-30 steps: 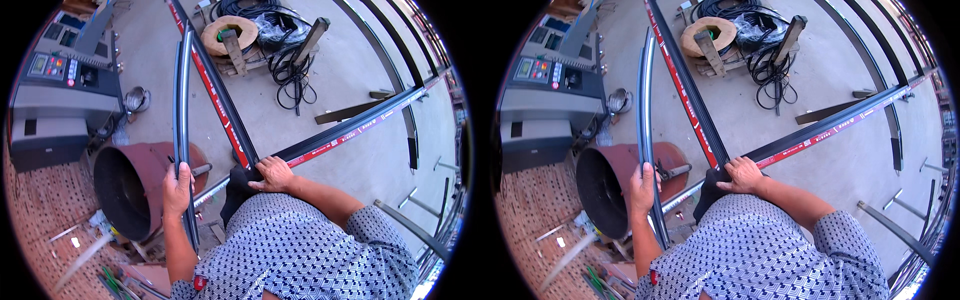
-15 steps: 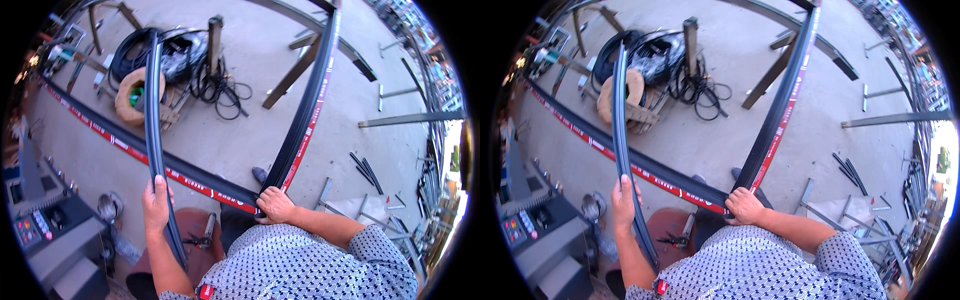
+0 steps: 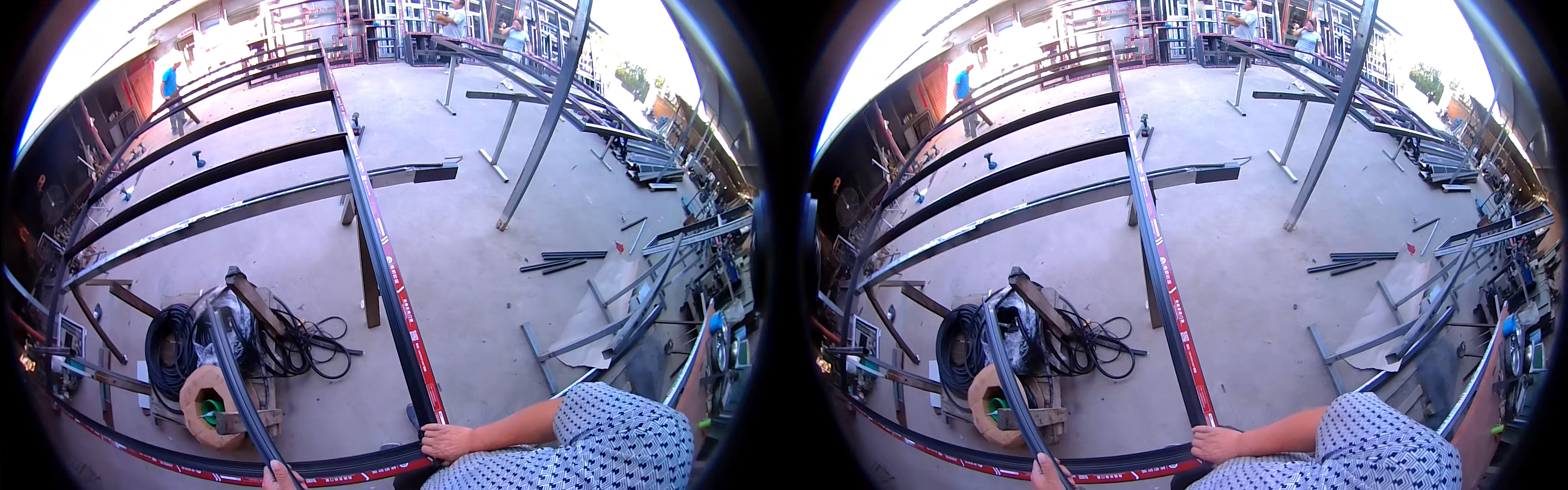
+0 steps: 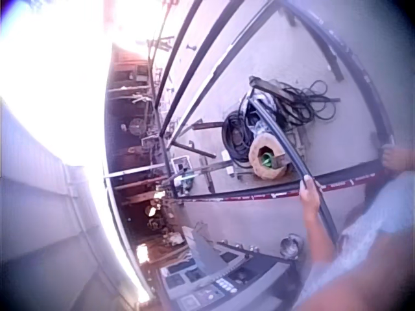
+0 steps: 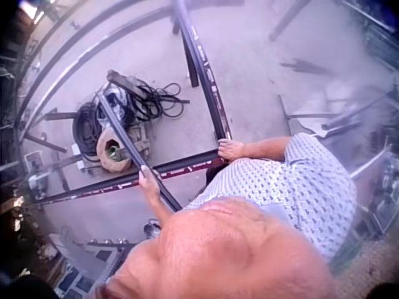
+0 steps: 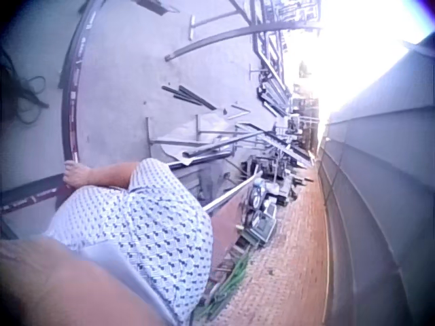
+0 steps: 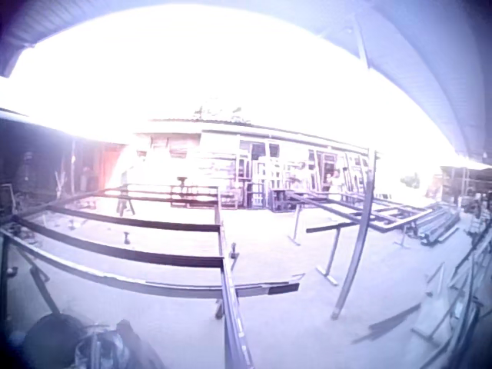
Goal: The person assembles a large metal window frame by hand, fitting vertical and horizontal profiles together. They manipulate the frame on a stand, aligning the corners and edges, and later sit on the floor to handle smaller metal pieces.
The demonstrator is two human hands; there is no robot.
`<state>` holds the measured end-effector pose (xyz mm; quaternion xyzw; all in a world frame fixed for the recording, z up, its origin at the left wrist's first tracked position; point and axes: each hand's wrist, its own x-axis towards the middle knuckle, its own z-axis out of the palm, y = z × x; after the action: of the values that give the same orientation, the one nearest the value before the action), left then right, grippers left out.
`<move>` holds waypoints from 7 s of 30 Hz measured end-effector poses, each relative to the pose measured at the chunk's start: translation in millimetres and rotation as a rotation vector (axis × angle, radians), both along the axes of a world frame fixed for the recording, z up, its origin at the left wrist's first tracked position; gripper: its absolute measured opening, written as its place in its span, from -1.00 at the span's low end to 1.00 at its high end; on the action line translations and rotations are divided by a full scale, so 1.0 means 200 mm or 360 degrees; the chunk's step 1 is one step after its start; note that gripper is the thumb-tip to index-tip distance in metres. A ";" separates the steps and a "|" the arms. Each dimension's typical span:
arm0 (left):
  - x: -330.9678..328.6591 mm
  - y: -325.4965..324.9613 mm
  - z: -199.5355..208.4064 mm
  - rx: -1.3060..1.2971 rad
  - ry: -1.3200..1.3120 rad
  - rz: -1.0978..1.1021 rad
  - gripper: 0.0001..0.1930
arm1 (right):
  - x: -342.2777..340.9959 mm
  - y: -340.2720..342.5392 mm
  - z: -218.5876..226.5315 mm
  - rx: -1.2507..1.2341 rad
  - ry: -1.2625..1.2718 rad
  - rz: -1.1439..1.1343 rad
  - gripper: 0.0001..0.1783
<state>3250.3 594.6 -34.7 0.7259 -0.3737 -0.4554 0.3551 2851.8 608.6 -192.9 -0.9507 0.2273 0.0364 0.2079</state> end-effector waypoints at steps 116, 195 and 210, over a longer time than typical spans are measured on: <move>4.07 0.94 0.08 0.0262 0.0119 0.1370 -0.35 | 5.19 -0.80 0.19 0.0179 -0.0047 -0.0093 -0.44; 11.50 -0.21 0.02 0.0744 -0.0109 0.0918 -0.45 | 12.66 -2.27 0.44 0.0534 -0.0341 -0.1116 -0.26; 12.97 -0.51 -0.45 0.0671 -0.0154 0.0335 -0.36 | 13.20 -2.46 0.01 0.0017 -0.0195 -0.2013 0.04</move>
<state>5843.5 492.5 -125.2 0.8399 -0.2093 -0.4485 0.2230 5491.8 117.6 -191.3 -0.6319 0.7325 -0.1469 0.2066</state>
